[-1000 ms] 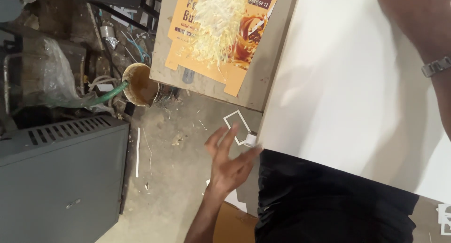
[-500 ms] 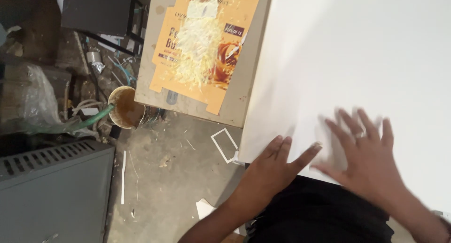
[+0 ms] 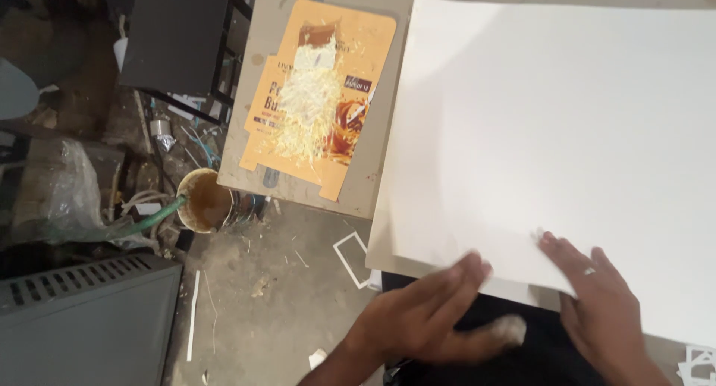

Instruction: The recorder is handling and aligning large white sheets and yellow cardboard packaging materials on a workshop table.

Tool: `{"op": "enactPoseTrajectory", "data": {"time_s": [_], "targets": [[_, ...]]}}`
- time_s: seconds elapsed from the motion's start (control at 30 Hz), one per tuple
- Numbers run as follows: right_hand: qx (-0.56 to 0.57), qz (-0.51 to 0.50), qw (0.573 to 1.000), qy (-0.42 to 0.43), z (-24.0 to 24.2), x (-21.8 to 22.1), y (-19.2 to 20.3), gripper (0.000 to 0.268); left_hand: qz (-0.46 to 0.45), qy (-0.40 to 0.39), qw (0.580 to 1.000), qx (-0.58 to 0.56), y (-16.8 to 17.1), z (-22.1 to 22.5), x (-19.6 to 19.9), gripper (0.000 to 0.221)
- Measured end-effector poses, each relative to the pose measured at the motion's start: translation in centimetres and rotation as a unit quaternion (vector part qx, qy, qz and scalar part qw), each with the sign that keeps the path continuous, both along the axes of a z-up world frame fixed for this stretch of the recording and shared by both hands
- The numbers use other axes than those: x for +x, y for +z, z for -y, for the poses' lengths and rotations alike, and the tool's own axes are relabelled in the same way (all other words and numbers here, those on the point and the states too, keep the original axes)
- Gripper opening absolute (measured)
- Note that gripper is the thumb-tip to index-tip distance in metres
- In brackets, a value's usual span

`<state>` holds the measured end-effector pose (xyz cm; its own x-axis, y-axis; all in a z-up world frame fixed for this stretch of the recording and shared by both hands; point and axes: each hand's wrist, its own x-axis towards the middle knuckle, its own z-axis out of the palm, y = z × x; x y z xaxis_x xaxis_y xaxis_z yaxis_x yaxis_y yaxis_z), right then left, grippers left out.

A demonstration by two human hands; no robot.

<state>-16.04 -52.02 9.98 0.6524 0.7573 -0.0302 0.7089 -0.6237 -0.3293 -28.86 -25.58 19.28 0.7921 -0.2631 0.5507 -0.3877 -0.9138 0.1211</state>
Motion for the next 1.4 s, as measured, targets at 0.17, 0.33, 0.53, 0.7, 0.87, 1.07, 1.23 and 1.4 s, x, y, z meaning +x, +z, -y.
{"op": "enactPoseTrajectory", "data": {"time_s": [0.17, 0.33, 0.53, 0.7, 0.87, 1.07, 1.23, 1.4], "targets": [[0.184, -0.145, 0.918, -0.320, -1.8, -1.2, -3.2, 0.036, 0.026, 0.297, 0.947, -0.121, -7.0, 1.4, -3.7, 0.053], [0.545, -0.133, 0.745, -0.361, -9.4, 2.2, -3.8, 0.035, -0.047, 0.367, 0.804, -0.465, -8.8, 1.1, -0.4, 0.067], [0.582, 0.002, 0.763, -0.283, -18.2, 11.3, -4.4, 0.027, -0.109, 0.314, 0.808, -0.486, -10.5, 1.3, 1.3, 0.095], [0.240, 0.315, 0.908, 0.135, -23.2, 18.3, -0.5, 0.054, -0.068, 0.326, 0.878, -0.343, -11.8, 1.5, 1.3, 0.089], [0.128, 0.345, 0.912, 0.182, -23.0, 24.5, -2.2, 0.059, -0.034, 0.340, 0.887, -0.311, -12.7, 1.5, 1.2, 0.086], [0.079, 0.315, 0.935, 0.146, -21.3, 30.5, 0.1, 0.050, -0.045, 0.342, 0.877, -0.335, -11.5, 1.3, 1.3, 0.079], [0.021, 0.222, 0.975, -0.012, -21.1, 34.1, -0.9, 0.039, -0.041, 0.337, 0.894, -0.292, -12.6, 1.5, 1.4, 0.073], [0.172, 0.101, 0.978, -0.061, -20.1, 39.6, -3.7, 0.027, -0.060, 0.375, 0.878, -0.292, -15.3, 2.1, 1.4, 0.068]]}}
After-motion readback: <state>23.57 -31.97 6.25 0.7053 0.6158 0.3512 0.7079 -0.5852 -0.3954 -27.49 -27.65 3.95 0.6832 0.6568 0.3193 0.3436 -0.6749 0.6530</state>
